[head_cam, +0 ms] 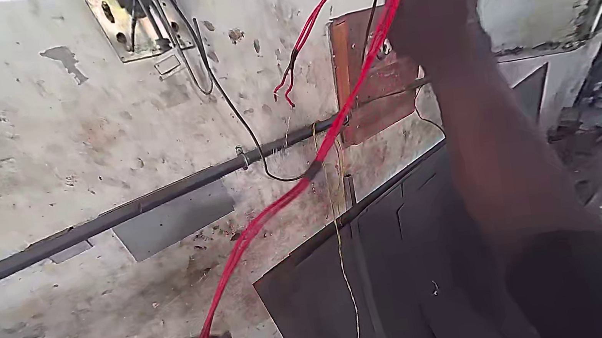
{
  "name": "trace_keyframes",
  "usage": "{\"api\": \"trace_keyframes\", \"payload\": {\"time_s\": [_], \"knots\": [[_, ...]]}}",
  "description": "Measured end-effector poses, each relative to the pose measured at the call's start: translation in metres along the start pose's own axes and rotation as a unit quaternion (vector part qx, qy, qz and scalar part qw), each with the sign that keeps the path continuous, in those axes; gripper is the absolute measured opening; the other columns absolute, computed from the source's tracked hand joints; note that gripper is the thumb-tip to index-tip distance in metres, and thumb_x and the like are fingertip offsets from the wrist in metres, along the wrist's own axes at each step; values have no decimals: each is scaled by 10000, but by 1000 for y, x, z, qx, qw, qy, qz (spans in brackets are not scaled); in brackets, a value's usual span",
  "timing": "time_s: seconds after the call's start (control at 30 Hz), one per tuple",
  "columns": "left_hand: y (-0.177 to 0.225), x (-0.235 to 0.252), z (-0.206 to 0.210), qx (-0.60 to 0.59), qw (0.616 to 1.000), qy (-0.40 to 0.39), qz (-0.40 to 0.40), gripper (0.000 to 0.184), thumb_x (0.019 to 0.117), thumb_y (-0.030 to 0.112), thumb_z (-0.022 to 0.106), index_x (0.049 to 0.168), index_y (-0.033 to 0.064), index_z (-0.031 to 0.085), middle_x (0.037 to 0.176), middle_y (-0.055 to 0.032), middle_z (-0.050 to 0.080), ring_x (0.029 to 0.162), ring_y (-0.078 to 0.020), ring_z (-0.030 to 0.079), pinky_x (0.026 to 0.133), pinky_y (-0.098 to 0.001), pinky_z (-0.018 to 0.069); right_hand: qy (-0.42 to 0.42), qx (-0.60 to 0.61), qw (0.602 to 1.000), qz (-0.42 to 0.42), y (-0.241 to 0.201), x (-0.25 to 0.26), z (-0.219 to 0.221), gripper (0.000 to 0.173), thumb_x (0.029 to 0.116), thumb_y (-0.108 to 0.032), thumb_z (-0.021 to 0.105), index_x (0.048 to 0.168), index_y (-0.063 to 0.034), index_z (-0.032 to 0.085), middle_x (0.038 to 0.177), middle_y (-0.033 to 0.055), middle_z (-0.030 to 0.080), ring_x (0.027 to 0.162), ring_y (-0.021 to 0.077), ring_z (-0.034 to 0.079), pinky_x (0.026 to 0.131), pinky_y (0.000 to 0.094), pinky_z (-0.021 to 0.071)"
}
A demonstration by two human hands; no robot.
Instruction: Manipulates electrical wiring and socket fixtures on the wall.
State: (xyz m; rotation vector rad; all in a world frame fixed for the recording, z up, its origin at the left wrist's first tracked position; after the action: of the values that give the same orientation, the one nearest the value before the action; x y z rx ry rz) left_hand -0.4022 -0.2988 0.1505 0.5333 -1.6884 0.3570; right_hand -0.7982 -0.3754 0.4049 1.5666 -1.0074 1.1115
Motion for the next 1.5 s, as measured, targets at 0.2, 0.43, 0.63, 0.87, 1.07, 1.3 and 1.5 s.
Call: {"api": "trace_keyframes", "payload": {"time_s": [0.2,0.43,0.63,0.87,1.07,1.3,1.5], "knots": [[-1,-9,49,63,997,-28,-34,192,947,96,536,1058,128,690,1006,-27,621,844,-21,621,710,-123,526,-55,53,985,-158,20,-22,86,277,947,103,513,1133,-5,689,1211,187,702,1134,363,676,963,459,560],[0,-3,67,76,991,-65,-92,275,925,81,514,1120,47,705,1046,-94,649,756,-33,628,584,-143,518,-306,44,943,-123,14,0,134,317,893,116,598,1168,-25,668,1190,188,669,1173,397,630,1000,560,503],[-21,19,83,44,985,-99,-135,343,931,115,511,1233,51,659,1067,-54,671,685,-38,636,541,-195,550,-382,-4,916,-124,8,-2,150,307,824,92,676,1096,-51,677,1082,196,683,1070,437,650,857,622,523],[-41,51,81,88,977,-80,-175,296,1017,178,518,1229,119,716,971,-15,662,597,-7,559,483,-181,473,-223,87,963,121,-2,-24,137,794,842,1,751,1542,-108,393,1400,222,553,1276,441,555,1058,548,492],[-52,63,73,82,983,-73,-147,281,1018,198,536,1195,113,738,975,-9,685,720,17,602,576,-141,482,2,182,937,297,-74,-154,149,199,997,-179,631,1138,-73,724,1054,106,717,845,210,712,742,395,619],[-64,86,73,81,987,-103,-89,298,1028,219,517,1209,127,735,933,-6,676,678,-8,575,554,-189,464,-230,30,937,262,-84,-102,204,462,1065,-469,459,968,-92,708,1045,119,703,1124,352,639,788,534,553],[-67,109,80,102,979,-162,-74,303,1046,202,507,1270,193,711,1089,-44,708,869,-119,676,712,-330,570,-262,135,933,205,-65,-102,200,390,1075,-334,468,927,-49,690,964,158,706,983,334,679,853,561,504]]}}
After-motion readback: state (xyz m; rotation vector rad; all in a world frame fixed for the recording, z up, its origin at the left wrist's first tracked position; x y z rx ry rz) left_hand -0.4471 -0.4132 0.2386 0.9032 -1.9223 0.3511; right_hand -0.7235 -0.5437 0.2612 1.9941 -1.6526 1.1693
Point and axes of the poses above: each hand's wrist, its own x-axis towards the middle knuckle, its own z-axis out of the palm, y = z × x, the point moved 3 cm from there along x, towards the middle knuckle
